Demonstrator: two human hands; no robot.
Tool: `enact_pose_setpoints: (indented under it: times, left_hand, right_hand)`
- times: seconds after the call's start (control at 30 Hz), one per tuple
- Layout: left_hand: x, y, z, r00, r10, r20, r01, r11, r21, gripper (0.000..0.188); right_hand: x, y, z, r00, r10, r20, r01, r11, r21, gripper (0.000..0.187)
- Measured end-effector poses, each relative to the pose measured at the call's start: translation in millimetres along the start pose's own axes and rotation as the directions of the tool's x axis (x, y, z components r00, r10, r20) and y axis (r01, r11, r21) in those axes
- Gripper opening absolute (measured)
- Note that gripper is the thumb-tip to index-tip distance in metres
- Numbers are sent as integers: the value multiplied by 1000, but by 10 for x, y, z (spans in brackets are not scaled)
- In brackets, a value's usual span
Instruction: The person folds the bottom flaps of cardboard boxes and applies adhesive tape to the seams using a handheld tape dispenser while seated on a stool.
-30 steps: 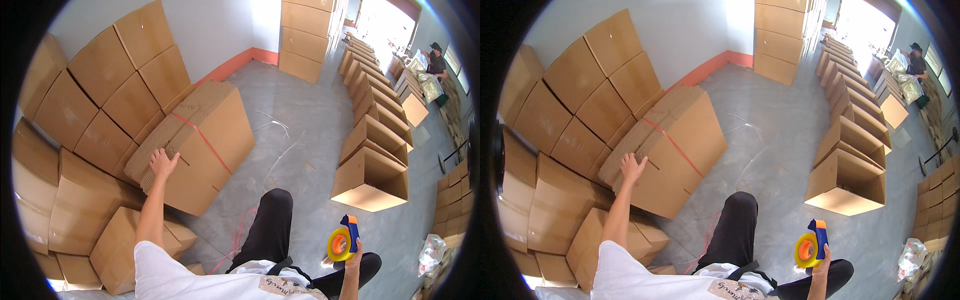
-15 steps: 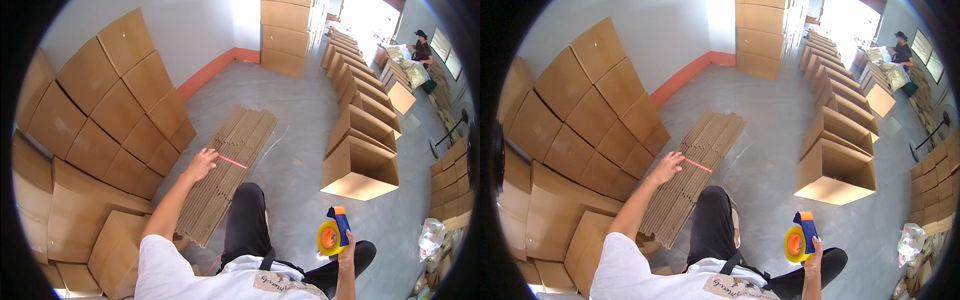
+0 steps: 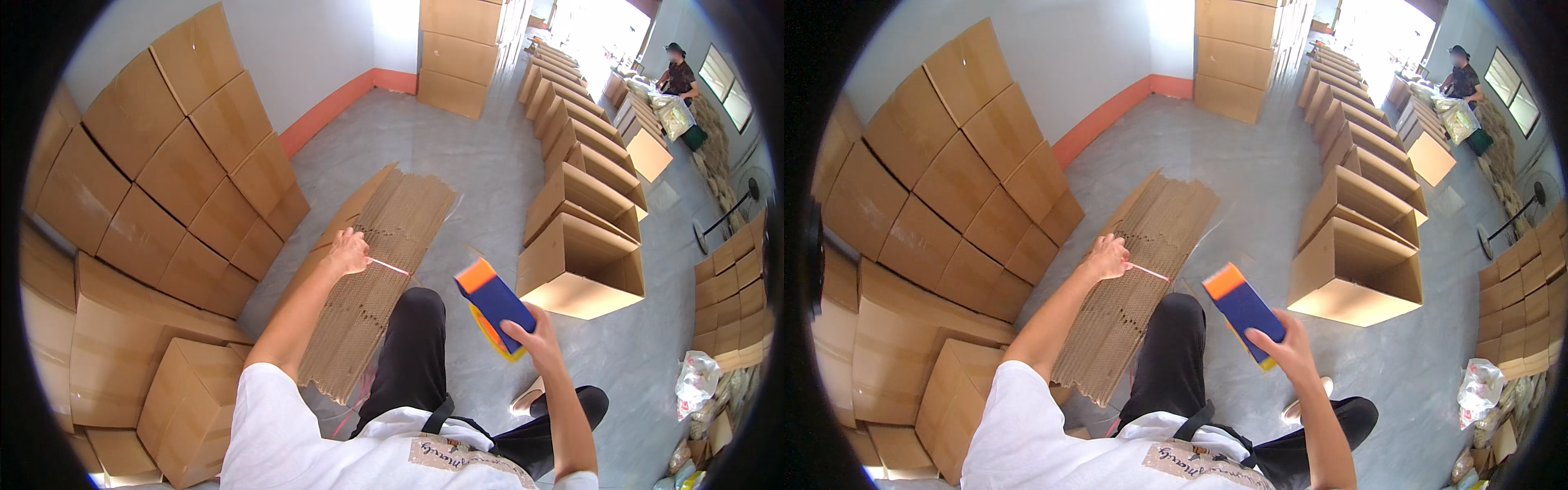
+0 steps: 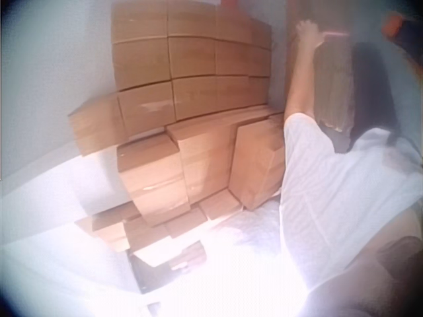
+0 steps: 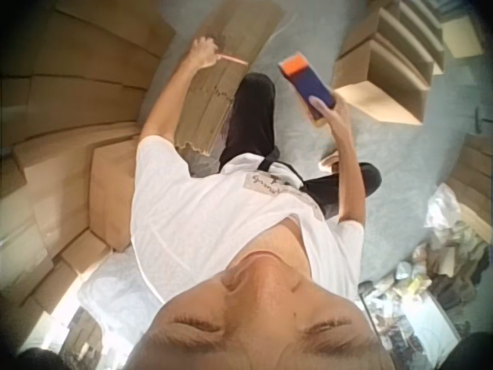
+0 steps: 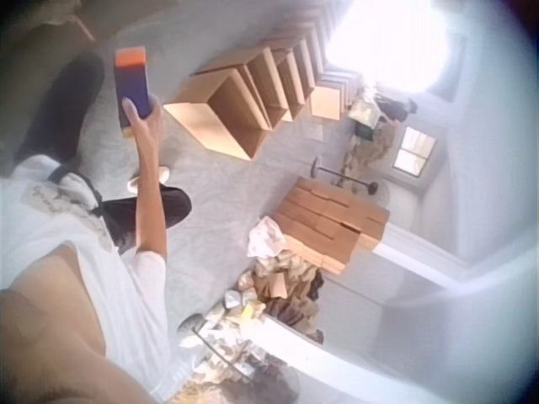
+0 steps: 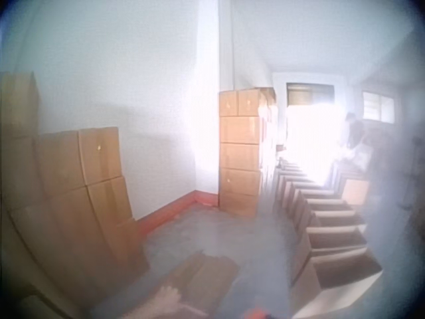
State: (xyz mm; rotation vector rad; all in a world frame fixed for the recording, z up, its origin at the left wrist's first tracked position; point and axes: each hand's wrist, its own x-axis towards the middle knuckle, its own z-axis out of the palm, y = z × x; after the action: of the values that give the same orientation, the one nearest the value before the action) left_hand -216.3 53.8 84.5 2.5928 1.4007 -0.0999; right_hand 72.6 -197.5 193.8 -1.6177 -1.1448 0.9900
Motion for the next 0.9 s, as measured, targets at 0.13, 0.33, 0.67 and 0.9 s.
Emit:
enact_pose_setpoints:
  times: [0.13, 0.33, 0.67, 0.9]
  left_hand:
    - [-89, -201, 311, 946, 50, -319, -161, 930, -331, 12]
    - [-71, -157, 498, 871, -67, -486, -135, 920, -369, 14]
    - [-94, -128, 480, 850, -98, -518, -138, 907, -398, 15]
    - [-54, -158, 503, 805, -105, -584, -185, 891, -415, 14]
  right_hand:
    - [537, -355, 441, 969, -116, 220, 172, 951, -256, 47]
    - [1158, -515, 1119, 953, 122, 276, 81, 777, -624, 54]
    - [1709, -430, 1698, 942, 209, 264, 46, 698, -715, 55]
    - [1949, -256, 1716, 863, 270, 427, 98, 740, -666, 60]
